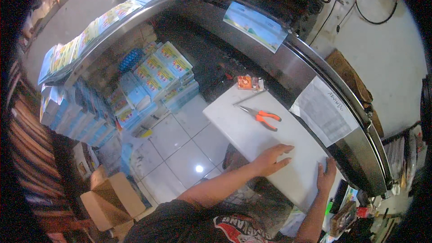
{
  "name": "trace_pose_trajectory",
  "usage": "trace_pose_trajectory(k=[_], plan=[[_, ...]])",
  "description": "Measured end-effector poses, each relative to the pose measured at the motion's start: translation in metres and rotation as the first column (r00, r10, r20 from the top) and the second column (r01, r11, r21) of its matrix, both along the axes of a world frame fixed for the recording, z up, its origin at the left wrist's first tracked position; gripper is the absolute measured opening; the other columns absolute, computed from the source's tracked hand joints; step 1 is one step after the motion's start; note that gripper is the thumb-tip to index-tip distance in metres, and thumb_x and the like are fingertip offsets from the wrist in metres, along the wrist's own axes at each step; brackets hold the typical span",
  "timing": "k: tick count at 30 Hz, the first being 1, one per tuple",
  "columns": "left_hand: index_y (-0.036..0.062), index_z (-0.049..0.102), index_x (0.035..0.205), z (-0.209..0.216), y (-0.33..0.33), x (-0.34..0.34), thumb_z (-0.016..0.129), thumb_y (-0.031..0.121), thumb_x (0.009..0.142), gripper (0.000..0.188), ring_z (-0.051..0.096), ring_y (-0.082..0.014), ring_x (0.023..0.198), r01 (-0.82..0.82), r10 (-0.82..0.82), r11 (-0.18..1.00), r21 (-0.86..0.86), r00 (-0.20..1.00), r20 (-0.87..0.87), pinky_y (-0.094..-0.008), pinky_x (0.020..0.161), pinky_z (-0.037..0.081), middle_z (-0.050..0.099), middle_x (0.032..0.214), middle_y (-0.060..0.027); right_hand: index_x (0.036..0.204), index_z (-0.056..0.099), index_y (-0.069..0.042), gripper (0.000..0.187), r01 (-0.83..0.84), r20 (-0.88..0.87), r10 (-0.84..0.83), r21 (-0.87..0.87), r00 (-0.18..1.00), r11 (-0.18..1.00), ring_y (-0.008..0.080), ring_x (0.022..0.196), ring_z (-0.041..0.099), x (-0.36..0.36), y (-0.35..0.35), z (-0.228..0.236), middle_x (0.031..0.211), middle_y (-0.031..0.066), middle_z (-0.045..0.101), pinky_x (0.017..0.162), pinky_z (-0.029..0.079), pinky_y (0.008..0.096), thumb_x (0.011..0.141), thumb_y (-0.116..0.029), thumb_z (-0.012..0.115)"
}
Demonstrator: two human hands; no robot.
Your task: The person takes stacks of printed booklets from a machine, separates and folds the booklets by hand, and organizes them on a table.
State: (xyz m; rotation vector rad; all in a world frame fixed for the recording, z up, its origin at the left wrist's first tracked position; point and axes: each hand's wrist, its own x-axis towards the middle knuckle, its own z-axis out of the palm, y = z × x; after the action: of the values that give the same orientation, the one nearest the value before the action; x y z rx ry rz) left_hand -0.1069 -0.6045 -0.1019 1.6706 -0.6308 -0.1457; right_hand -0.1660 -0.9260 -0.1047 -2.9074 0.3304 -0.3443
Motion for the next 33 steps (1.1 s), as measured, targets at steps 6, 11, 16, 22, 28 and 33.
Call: trace_pose_trajectory(k=[6, 11, 16, 22, 28, 33], plan=[[0.0038, 0.052, 0.131, -0.014, -0.011, -0.005, 0.055, 0.03, 0.094, 0.045, 0.054, -0.0283, 0.117, -0.071, 0.076, 0.997, -0.037, 0.988, 0.131, -0.0389, 0.101, 0.042, 0.055, 0.127, -0.0158, 0.129, 0.052, 0.003, 0.051, 0.01, 0.117, -0.027, 0.15, 0.993, 0.989, 0.0385, 0.124, 0.047, 0.003, -0.022, -0.011, 0.131, 0.0249, 0.052, 0.107, 0.034, 0.0438, 0.092, -0.031, 0.058], [0.0025, 0.056, 0.126, -0.01, 0.062, -0.063, 0.053, 0.034, 0.095, 0.044, 0.055, -0.0274, 0.117, -0.059, 0.065, 0.996, -0.073, 0.994, 0.086, -0.038, 0.102, 0.042, 0.057, 0.128, -0.0156, 0.121, 0.057, 0.006, 0.06, 0.152, 0.01, -0.151, -0.071, 0.988, 0.986, 0.0413, 0.114, 0.053, 0.016, -0.03, -0.017, 0.121, 0.0263, 0.058, 0.1, 0.039, 0.0452, 0.093, -0.047, 0.051], [0.003, 0.059, 0.122, -0.049, 0.195, -0.134, 0.056, 0.031, 0.093, 0.041, 0.062, -0.0287, 0.105, -0.622, 0.642, 0.762, 0.181, 0.688, -0.338, -0.0367, 0.094, 0.047, 0.063, 0.117, -0.0179, 0.111, 0.063, 0.004, 0.062, 0.059, 0.016, -0.058, -0.032, 0.998, 0.998, 0.0446, 0.099, 0.059, 0.017, -0.046, -0.013, 0.106, 0.0279, 0.063, 0.088, 0.046, 0.048, 0.095, -0.052, 0.043], [0.0055, 0.059, 0.122, -0.091, 0.327, -0.23, 0.057, 0.039, 0.092, 0.045, 0.065, -0.0247, 0.095, -0.931, 0.972, 0.235, 0.277, 0.221, -0.084, -0.0356, 0.087, 0.051, 0.068, 0.107, -0.0126, 0.12, 0.057, 0.001, 0.055, 0.135, -0.049, -0.135, -0.008, 0.99, 0.991, 0.0385, 0.105, 0.059, 0.016, -0.01, 0.012, 0.115, 0.0225, 0.063, 0.093, 0.046, 0.0459, 0.091, -0.046, 0.054], [0.0054, 0.056, 0.125, -0.11, 0.368, -0.267, 0.063, 0.031, 0.089, 0.045, 0.065, -0.0247, 0.098, -0.937, 0.976, 0.179, 0.299, 0.13, -0.176, -0.0355, 0.087, 0.051, 0.067, 0.109, -0.0146, 0.12, 0.061, 0.001, 0.065, 0.148, -0.096, -0.166, -0.17, 0.982, 0.974, 0.0386, 0.104, 0.06, -0.011, 0.014, 0.035, 0.122, 0.0251, 0.059, 0.088, 0.047, 0.051, 0.094, -0.055, 0.039], [0.005, 0.053, 0.129, -0.162, 0.379, -0.287, 0.063, 0.035, 0.087, 0.053, 0.064, -0.0296, 0.1, -0.902, 0.921, 0.178, 0.393, 0.012, -0.39, -0.0381, 0.087, 0.051, 0.063, 0.117, -0.0187, 0.115, 0.058, 0.003, 0.053, 0.054, 0.08, -0.033, -0.275, 0.996, 0.96, 0.0389, 0.096, 0.059, 0.009, 0.062, 0.04, 0.111, 0.0237, 0.059, 0.085, 0.048, 0.0493, 0.092, -0.044, 0.05]])
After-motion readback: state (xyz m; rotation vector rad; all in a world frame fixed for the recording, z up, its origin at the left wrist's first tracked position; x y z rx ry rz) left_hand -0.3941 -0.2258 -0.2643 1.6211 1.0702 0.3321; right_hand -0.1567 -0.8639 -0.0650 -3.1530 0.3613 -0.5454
